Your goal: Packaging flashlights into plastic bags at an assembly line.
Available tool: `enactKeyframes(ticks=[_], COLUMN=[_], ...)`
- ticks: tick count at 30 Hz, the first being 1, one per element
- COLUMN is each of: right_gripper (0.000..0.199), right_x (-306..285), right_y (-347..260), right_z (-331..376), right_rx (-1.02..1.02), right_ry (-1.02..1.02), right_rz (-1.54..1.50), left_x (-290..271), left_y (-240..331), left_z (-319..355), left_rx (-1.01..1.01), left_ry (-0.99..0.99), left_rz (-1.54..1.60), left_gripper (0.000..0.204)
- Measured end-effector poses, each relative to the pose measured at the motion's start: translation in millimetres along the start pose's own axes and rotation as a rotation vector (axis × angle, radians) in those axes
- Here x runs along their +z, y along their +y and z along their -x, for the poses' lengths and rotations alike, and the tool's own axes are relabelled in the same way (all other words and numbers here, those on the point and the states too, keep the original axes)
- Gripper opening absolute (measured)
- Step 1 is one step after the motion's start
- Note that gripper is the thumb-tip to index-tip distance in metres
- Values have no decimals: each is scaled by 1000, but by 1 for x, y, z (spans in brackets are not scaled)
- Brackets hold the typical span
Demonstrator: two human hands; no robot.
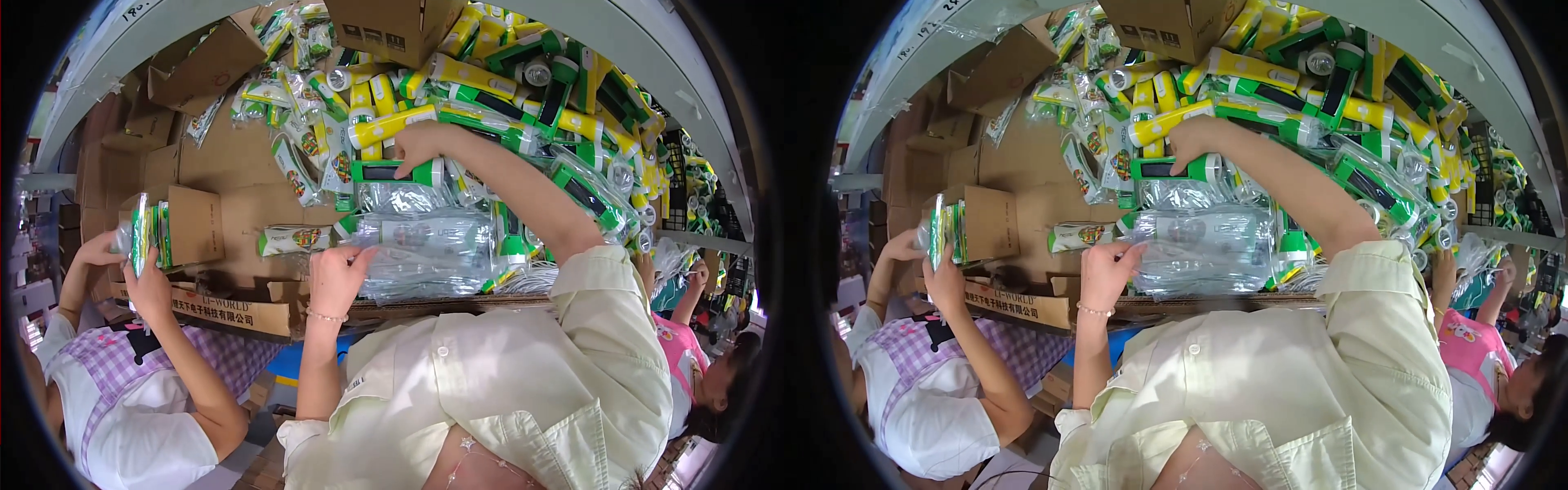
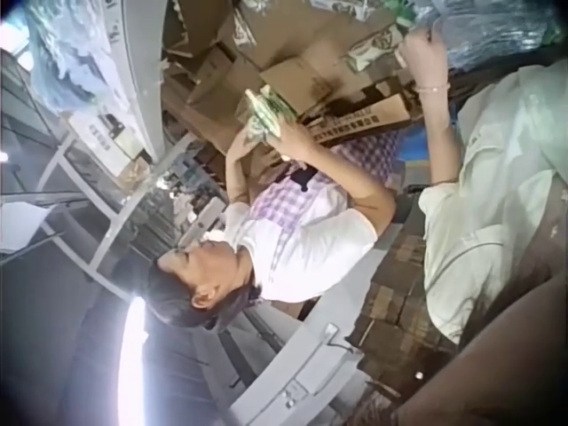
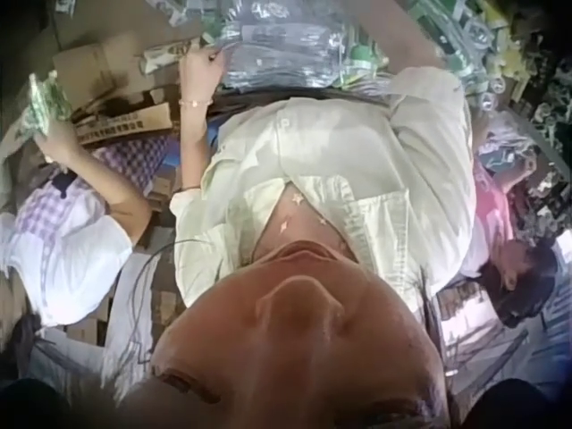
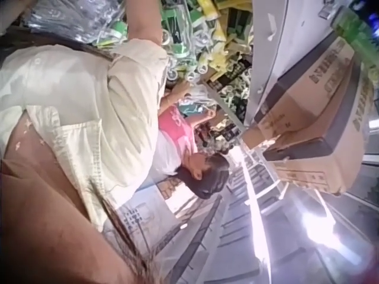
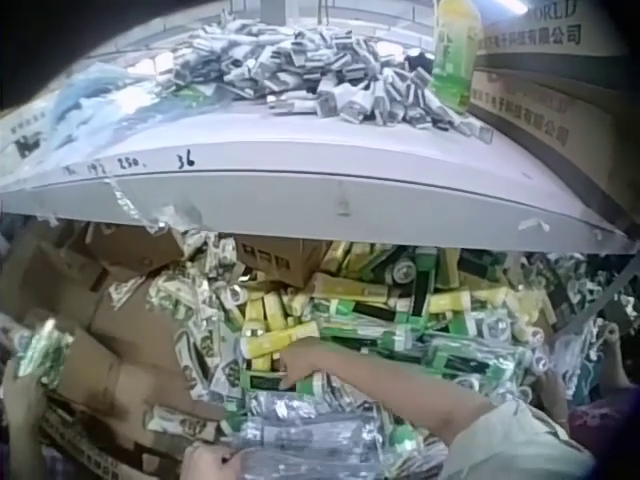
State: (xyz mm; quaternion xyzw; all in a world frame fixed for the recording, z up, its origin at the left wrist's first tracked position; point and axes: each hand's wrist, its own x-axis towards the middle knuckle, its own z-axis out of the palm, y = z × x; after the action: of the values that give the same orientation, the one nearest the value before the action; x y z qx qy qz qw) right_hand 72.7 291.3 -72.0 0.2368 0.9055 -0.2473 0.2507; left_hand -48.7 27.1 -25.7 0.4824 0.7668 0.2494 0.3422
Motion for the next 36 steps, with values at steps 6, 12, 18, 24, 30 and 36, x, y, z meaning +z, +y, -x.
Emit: enactKeyframes(ticks=[6, 12, 18, 24, 30, 36], right_gripper=[42, 48, 46, 52, 38, 30], right_x=[4, 60, 106, 113, 119, 129], right_y=[-26, -70, -78, -91, -105, -125], right_z=[100, 173, 176, 182, 188, 185], right_rx=[53, -392, -446, -432, -37, 239], right_ry=[613, 718, 772, 871, 728, 467], right_rz=[-513, -650, -639, -434, 28, 342], left_x=[13, 27, 36, 32, 25, 46], left_y=[-1, 21, 23, 42, 25, 39], left_z=[-3, -3, 6, 21, 25, 27], left_rx=[102, 152, 56, 99, 57, 360], left_ry=[136, 104, 39, 27, 20, 184], left_rz=[-124, -28, 205, 348, 353, -34], left_gripper=[28, 23, 23, 22, 22, 21])
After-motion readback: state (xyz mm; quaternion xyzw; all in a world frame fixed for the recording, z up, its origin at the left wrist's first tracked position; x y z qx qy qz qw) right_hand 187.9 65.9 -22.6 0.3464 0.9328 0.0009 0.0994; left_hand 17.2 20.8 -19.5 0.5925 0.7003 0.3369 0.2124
